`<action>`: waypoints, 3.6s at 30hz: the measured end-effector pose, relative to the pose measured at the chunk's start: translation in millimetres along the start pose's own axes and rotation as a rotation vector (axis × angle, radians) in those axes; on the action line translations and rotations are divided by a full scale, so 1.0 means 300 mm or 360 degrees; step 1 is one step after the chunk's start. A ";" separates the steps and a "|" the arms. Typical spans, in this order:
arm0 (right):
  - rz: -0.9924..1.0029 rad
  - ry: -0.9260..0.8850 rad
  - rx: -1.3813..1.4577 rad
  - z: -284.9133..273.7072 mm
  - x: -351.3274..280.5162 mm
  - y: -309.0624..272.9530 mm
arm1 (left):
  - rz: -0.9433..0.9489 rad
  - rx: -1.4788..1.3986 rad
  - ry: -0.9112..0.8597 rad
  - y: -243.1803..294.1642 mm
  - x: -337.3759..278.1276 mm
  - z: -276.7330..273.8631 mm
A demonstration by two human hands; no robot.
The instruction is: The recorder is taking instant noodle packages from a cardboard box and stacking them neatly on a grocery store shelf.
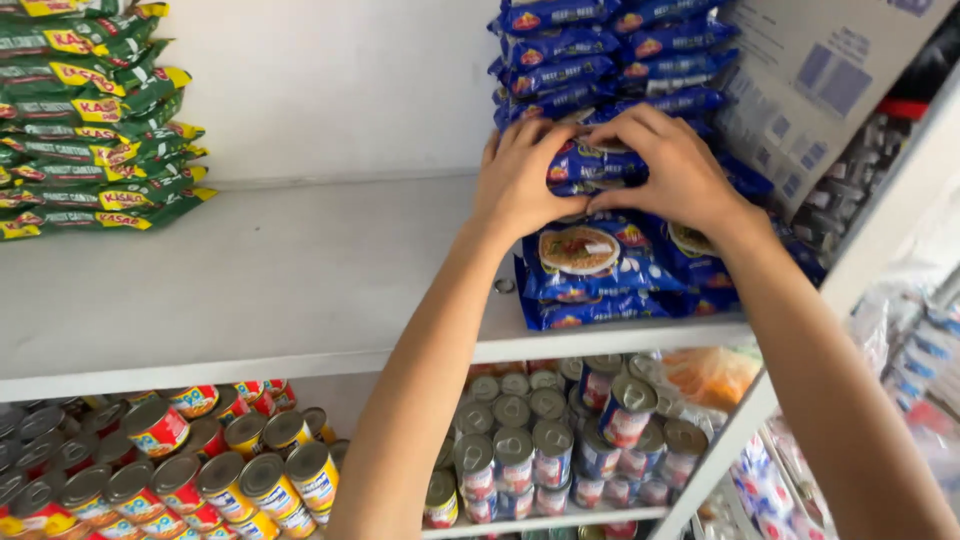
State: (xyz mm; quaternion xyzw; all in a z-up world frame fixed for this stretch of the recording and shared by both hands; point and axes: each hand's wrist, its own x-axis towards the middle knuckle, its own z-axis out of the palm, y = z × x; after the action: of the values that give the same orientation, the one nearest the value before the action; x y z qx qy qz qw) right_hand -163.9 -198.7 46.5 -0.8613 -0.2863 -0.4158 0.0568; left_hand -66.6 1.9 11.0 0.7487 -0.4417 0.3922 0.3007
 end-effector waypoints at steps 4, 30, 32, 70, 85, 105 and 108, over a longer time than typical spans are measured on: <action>-0.0055 -0.0042 -0.0215 -0.016 -0.058 -0.056 | -0.0006 0.0241 0.0163 0.078 -0.053 -0.056; 0.0822 -0.0094 0.0595 0.655 -0.967 -1.551 | -0.0911 0.0093 0.0239 0.444 -2.022 -0.464; 0.0899 -0.0158 0.0685 0.728 -1.048 -1.622 | -0.1000 0.0131 0.0161 0.448 -2.144 -0.444; 0.1902 -0.0981 0.1141 1.968 -2.407 -2.083 | -0.1964 0.0151 -0.1603 0.051 -3.673 0.280; 0.2684 -0.0565 0.2256 1.770 -2.329 -2.027 | -0.2752 -0.0989 -0.0266 0.261 -3.351 0.026; 0.2000 0.0181 0.0755 0.876 -1.370 -1.763 | -0.1977 -0.0857 0.0338 0.521 -2.390 -0.305; 0.1804 0.0246 0.0582 0.817 -1.343 -1.771 | -0.1813 -0.0638 0.0367 0.555 -2.312 -0.371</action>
State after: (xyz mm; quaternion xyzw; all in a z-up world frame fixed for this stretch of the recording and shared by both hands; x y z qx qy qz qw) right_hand -480.9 144.6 -488.6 -0.8233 0.1559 -0.3261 0.4376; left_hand -461.4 314.4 -506.5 0.7486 -0.0020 0.1577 0.6440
